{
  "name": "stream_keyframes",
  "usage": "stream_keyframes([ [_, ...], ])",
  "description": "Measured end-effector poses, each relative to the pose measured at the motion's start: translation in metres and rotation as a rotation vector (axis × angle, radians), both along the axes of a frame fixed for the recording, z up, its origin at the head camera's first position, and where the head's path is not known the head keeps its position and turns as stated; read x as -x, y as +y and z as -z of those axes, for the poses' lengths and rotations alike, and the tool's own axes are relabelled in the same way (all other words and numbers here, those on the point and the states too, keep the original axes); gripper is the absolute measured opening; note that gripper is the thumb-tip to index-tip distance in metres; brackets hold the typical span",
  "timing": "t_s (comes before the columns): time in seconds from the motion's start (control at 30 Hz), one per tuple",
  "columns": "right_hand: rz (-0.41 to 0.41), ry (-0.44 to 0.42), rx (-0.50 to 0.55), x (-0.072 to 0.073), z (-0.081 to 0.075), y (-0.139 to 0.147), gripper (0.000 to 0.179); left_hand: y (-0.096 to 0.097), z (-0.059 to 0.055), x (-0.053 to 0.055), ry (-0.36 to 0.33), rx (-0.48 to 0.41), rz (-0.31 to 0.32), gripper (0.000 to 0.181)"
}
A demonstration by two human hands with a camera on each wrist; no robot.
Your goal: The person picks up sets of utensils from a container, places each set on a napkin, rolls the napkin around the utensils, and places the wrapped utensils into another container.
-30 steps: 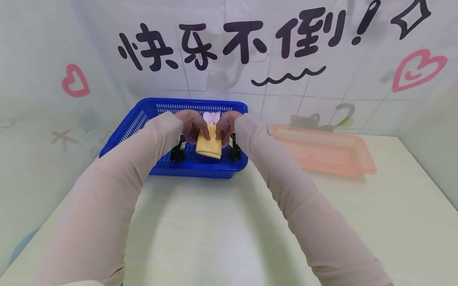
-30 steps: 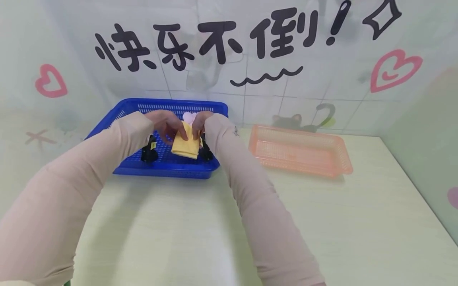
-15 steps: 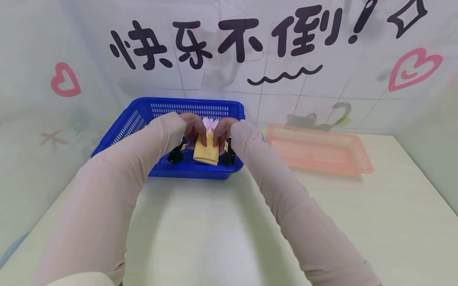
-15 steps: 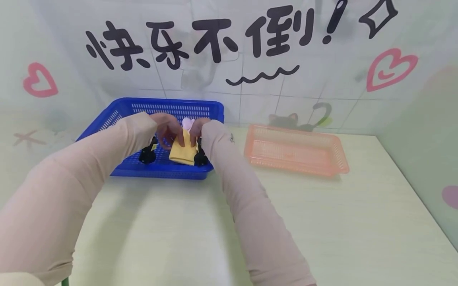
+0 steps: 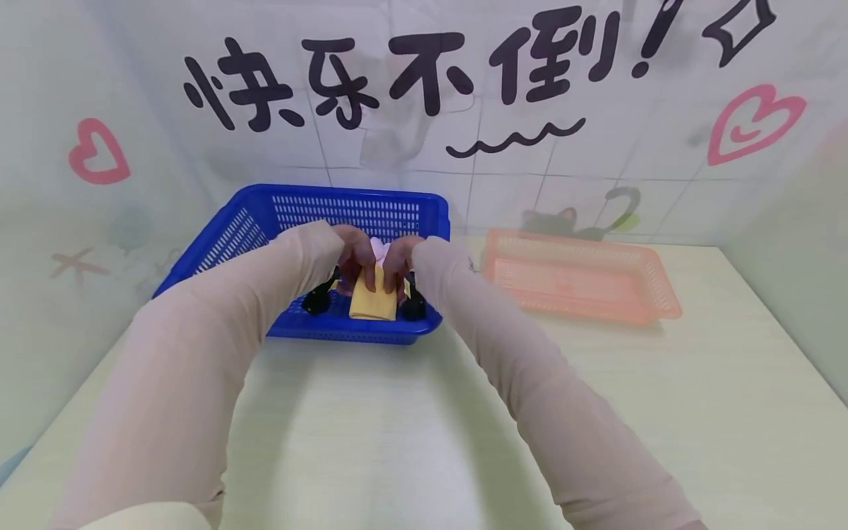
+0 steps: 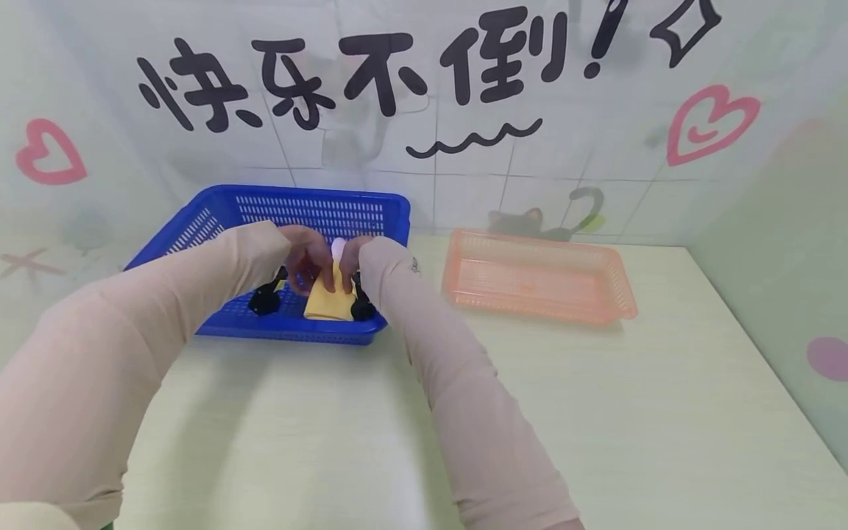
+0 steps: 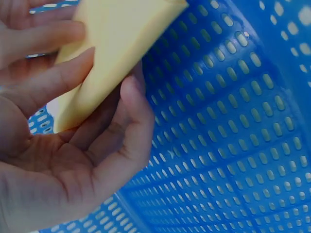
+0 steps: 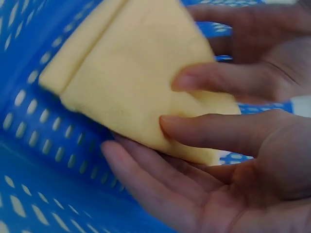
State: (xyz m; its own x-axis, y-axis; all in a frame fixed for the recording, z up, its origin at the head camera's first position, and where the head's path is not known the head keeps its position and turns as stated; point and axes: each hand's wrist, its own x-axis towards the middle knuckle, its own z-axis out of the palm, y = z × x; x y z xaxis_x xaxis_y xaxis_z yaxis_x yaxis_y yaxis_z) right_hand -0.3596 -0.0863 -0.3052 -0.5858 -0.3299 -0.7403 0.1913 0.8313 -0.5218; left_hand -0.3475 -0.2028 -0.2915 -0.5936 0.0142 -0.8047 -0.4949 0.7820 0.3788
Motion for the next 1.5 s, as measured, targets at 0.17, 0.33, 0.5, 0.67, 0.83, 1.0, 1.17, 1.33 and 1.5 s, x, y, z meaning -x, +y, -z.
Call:
stream_keyframes([
  [0.17, 0.087, 0.012, 0.014, -0.007, 0.003, 0.000, 0.013, 0.002, 0.002, -0.008, 0.023, -0.007, 0.015, 0.020],
  [0.33, 0.132, 0.056, -0.013, -0.007, 0.004, 0.001, 0.013, 0.004, 0.005, -0.012, 0.065, 0.003, -0.014, 0.021],
  [0.5, 0.147, 0.087, -0.082, -0.010, 0.003, 0.002, 0.019, 0.013, 0.014, -0.006, -0.023, 0.064, -0.155, 0.027],
  [0.67, 0.263, 0.099, -0.132, -0.015, 0.006, -0.002, 0.036, 0.013, 0.021, -0.005, 0.019, 0.099, -0.025, 0.031],
  [0.83, 0.300, 0.122, -0.166, -0.020, 0.006, -0.006, 0.046, 0.009, 0.003, -0.030, 0.184, 0.060, 0.077, 0.015],
  [1.0, 0.120, 0.155, -0.143, -0.018, 0.007, -0.009, 0.030, 0.007, 0.002, -0.028, 0.098, 0.022, -0.030, 0.012],
  [1.17, 0.196, 0.113, -0.153, -0.023, 0.000, -0.008, 0.025, 0.007, 0.011, -0.010, -0.006, 0.112, -0.051, 0.021],
  [1.33, 0.256, 0.116, -0.155, -0.021, 0.003, -0.007, 0.027, 0.006, -0.005, -0.033, 0.106, 0.024, -0.046, 0.021],
  [1.5, 0.206, 0.142, -0.194, -0.018, 0.003, -0.006, 0.035, 0.000, -0.021, -0.066, 0.331, -0.150, 0.016, 0.014],
])
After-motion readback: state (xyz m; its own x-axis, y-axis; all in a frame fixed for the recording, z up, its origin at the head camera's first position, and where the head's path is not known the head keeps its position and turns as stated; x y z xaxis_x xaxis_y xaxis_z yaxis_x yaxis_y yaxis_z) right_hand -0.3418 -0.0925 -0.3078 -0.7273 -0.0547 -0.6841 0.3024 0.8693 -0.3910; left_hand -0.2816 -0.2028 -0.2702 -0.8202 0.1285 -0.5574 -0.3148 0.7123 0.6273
